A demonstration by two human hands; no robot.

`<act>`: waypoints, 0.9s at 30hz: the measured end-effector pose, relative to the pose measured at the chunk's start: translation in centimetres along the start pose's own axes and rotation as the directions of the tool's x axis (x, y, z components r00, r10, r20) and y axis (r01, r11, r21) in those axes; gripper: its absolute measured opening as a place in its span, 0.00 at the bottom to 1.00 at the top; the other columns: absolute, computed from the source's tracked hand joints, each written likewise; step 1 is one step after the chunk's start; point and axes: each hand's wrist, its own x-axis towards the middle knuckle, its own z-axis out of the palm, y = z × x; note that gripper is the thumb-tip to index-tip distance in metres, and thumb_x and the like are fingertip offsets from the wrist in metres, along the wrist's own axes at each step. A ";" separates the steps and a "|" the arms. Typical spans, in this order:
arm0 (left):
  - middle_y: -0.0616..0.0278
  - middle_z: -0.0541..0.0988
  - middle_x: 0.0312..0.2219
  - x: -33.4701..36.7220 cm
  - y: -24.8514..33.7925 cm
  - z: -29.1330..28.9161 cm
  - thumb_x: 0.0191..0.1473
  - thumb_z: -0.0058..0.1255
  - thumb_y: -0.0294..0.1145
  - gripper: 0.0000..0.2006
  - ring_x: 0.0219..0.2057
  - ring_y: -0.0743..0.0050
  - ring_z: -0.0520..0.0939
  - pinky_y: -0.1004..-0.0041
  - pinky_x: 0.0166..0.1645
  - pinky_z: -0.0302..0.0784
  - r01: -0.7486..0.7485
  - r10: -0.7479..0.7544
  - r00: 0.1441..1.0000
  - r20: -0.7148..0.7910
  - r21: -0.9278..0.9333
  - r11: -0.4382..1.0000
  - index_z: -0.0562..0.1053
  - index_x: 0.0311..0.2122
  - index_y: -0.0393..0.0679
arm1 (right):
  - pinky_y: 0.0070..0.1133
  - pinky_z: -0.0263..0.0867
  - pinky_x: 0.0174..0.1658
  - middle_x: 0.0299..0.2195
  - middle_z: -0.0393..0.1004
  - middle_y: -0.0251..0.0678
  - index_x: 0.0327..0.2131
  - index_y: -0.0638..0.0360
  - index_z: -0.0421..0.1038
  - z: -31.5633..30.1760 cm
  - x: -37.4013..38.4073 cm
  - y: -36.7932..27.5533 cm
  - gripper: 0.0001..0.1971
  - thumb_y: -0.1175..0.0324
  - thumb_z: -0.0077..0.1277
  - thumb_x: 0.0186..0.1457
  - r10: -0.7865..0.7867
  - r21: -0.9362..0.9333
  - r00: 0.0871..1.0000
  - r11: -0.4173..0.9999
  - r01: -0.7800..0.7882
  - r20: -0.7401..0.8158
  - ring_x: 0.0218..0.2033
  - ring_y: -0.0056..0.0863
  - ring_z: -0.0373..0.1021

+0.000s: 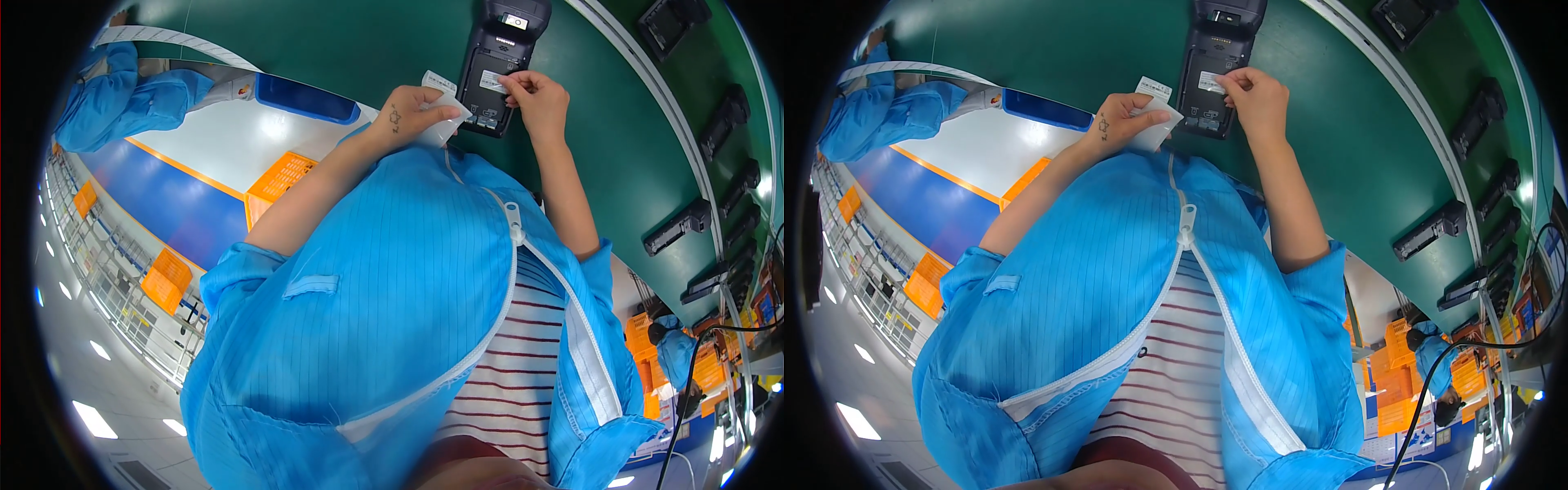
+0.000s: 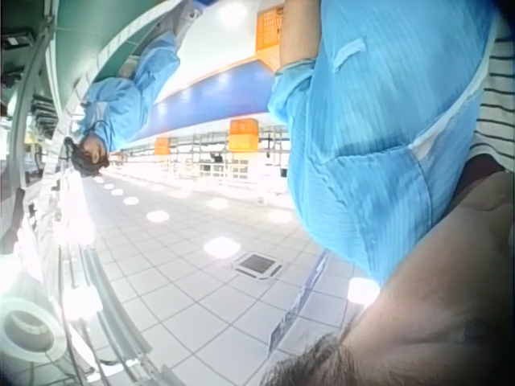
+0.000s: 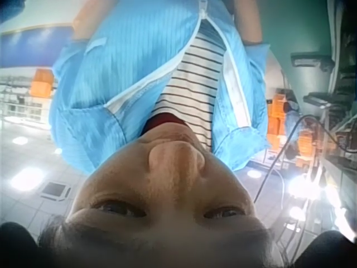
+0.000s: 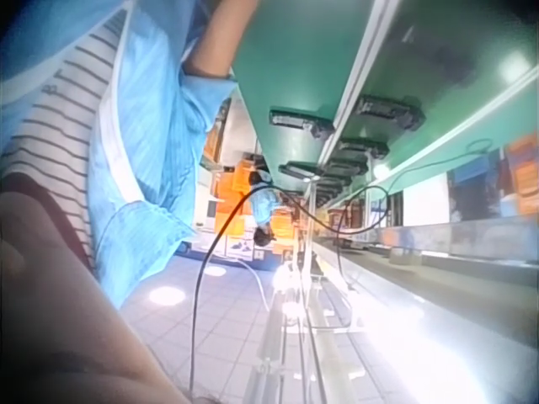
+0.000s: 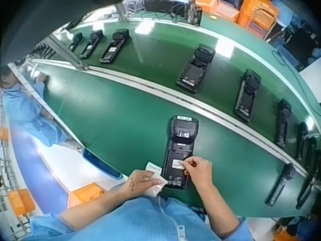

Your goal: The person peels small labels from a label strip and applies them by hand to electronic devices on a production line.

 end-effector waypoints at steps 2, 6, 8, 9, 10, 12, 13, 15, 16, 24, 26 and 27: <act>0.59 0.75 0.21 0.1 0.1 -0.2 0.44 0.50 0.33 0.12 0.19 0.82 0.74 0.85 0.23 0.69 0.008 -0.008 1.000 0.010 -0.027 1.000 0.72 0.30 0.34 | 0.12 0.62 0.18 0.14 0.69 0.32 0.21 0.64 0.70 0.2 0.2 -0.2 0.06 0.71 0.54 0.38 0.005 -0.036 1.000 0.999 -0.006 -0.004 0.13 0.15 0.65; 0.58 0.75 0.21 0.5 0.0 0.1 0.44 0.50 0.33 0.12 0.19 0.82 0.74 0.85 0.23 0.69 0.015 -0.012 0.999 0.035 -0.093 0.996 0.71 0.31 0.33 | 0.17 0.63 0.21 0.15 0.70 0.36 0.19 0.62 0.70 0.2 1.0 0.7 0.09 0.66 0.53 0.39 0.015 -0.146 1.000 0.989 -0.011 0.023 0.16 0.23 0.68; 0.58 0.75 0.20 1.0 -0.5 0.2 0.43 0.51 0.34 0.13 0.19 0.80 0.74 0.83 0.23 0.69 -0.010 0.012 1.000 0.023 -0.078 0.997 0.72 0.30 0.33 | 0.25 0.64 0.24 0.18 0.70 0.39 0.22 0.62 0.68 0.1 1.5 1.0 0.13 0.60 0.52 0.40 -0.103 -0.532 0.992 0.837 0.126 0.073 0.21 0.34 0.69; 0.58 0.75 0.19 0.6 -0.9 -0.2 0.42 0.52 0.35 0.13 0.19 0.78 0.75 0.81 0.23 0.70 -0.023 0.023 1.000 -0.009 -0.060 0.998 0.72 0.29 0.33 | 0.25 0.64 0.24 0.18 0.70 0.39 0.22 0.62 0.68 0.3 1.3 -0.1 0.13 0.60 0.52 0.40 -0.114 -0.523 0.990 0.841 0.140 0.082 0.21 0.34 0.69; 0.58 0.75 0.19 0.4 -0.9 -0.3 0.42 0.52 0.35 0.13 0.19 0.78 0.75 0.81 0.23 0.70 -0.031 0.030 0.999 -0.014 -0.056 0.998 0.72 0.29 0.33 | 0.27 0.63 0.26 0.20 0.71 0.40 0.25 0.62 0.67 0.0 0.9 -1.8 0.15 0.58 0.51 0.40 -0.040 -0.658 0.998 0.750 0.063 0.050 0.23 0.37 0.68; 0.58 0.75 0.19 0.1 -0.7 -0.4 0.42 0.52 0.34 0.12 0.19 0.79 0.75 0.81 0.24 0.69 -0.007 0.004 0.999 -0.042 -0.054 0.999 0.72 0.28 0.34 | 0.29 0.62 0.30 0.24 0.70 0.43 0.32 0.64 0.63 -0.6 1.0 -2.4 0.19 0.58 0.50 0.40 0.059 -0.764 0.998 0.645 -0.011 0.036 0.27 0.41 0.67; 0.58 0.75 0.18 0.6 -1.4 -0.4 0.41 0.52 0.34 0.12 0.19 0.79 0.75 0.81 0.23 0.68 -0.053 0.056 0.996 -0.071 0.047 0.997 0.72 0.27 0.35 | 0.29 0.62 0.30 0.24 0.70 0.43 0.32 0.64 0.63 -0.3 0.8 -1.3 0.19 0.58 0.50 0.40 0.032 -0.768 0.999 0.640 -0.003 0.023 0.27 0.41 0.67; 0.58 0.75 0.17 0.5 0.0 -0.1 0.42 0.51 0.34 0.11 0.19 0.79 0.74 0.81 0.23 0.68 -0.019 0.018 1.000 -0.006 -0.090 0.996 0.72 0.26 0.34 | 0.29 0.62 0.31 0.26 0.69 0.45 0.32 0.64 0.64 0.4 0.3 1.9 0.18 0.61 0.51 0.40 -0.156 -0.550 0.982 0.832 0.071 -0.109 0.28 0.39 0.67; 0.59 0.75 0.17 0.7 -0.3 -0.2 0.42 0.50 0.33 0.10 0.19 0.80 0.74 0.81 0.23 0.67 -0.059 0.059 0.998 -0.013 -0.041 0.997 0.72 0.25 0.34 | 0.28 0.61 0.31 0.26 0.69 0.45 0.32 0.65 0.64 0.8 -0.1 2.4 0.17 0.63 0.51 0.40 -0.178 -0.486 0.972 0.870 0.084 -0.151 0.27 0.38 0.66; 0.59 0.75 0.19 0.6 -0.8 -2.8 0.42 0.50 0.33 0.10 0.20 0.80 0.74 0.81 0.25 0.68 -0.174 0.170 0.983 -0.072 -0.051 0.983 0.72 0.26 0.34 | 0.19 0.60 0.21 0.12 0.64 0.34 0.21 0.64 0.62 2.2 1.1 0.0 0.10 0.68 0.50 0.39 -0.023 -0.033 0.999 0.999 0.021 -0.042 0.16 0.21 0.63; 0.60 0.75 0.19 -0.5 -0.2 -3.5 0.42 0.50 0.33 0.10 0.21 0.81 0.73 0.80 0.25 0.67 -0.170 0.158 0.983 -0.099 -0.130 0.977 0.72 0.25 0.35 | 0.13 0.56 0.19 0.12 0.64 0.31 0.19 0.63 0.61 3.0 2.5 -2.8 0.09 0.69 0.49 0.41 -0.012 0.123 0.998 0.992 0.004 0.059 0.16 0.14 0.61; 0.60 0.75 0.19 -0.9 0.2 -3.9 0.42 0.50 0.33 0.10 0.21 0.81 0.73 0.80 0.26 0.67 -0.178 0.163 0.977 -0.136 -0.108 0.978 0.72 0.26 0.35 | 0.13 0.56 0.19 0.12 0.64 0.31 0.19 0.63 0.61 3.2 4.1 -3.4 0.09 0.69 0.49 0.41 -0.034 0.115 0.998 0.993 0.027 0.059 0.16 0.14 0.61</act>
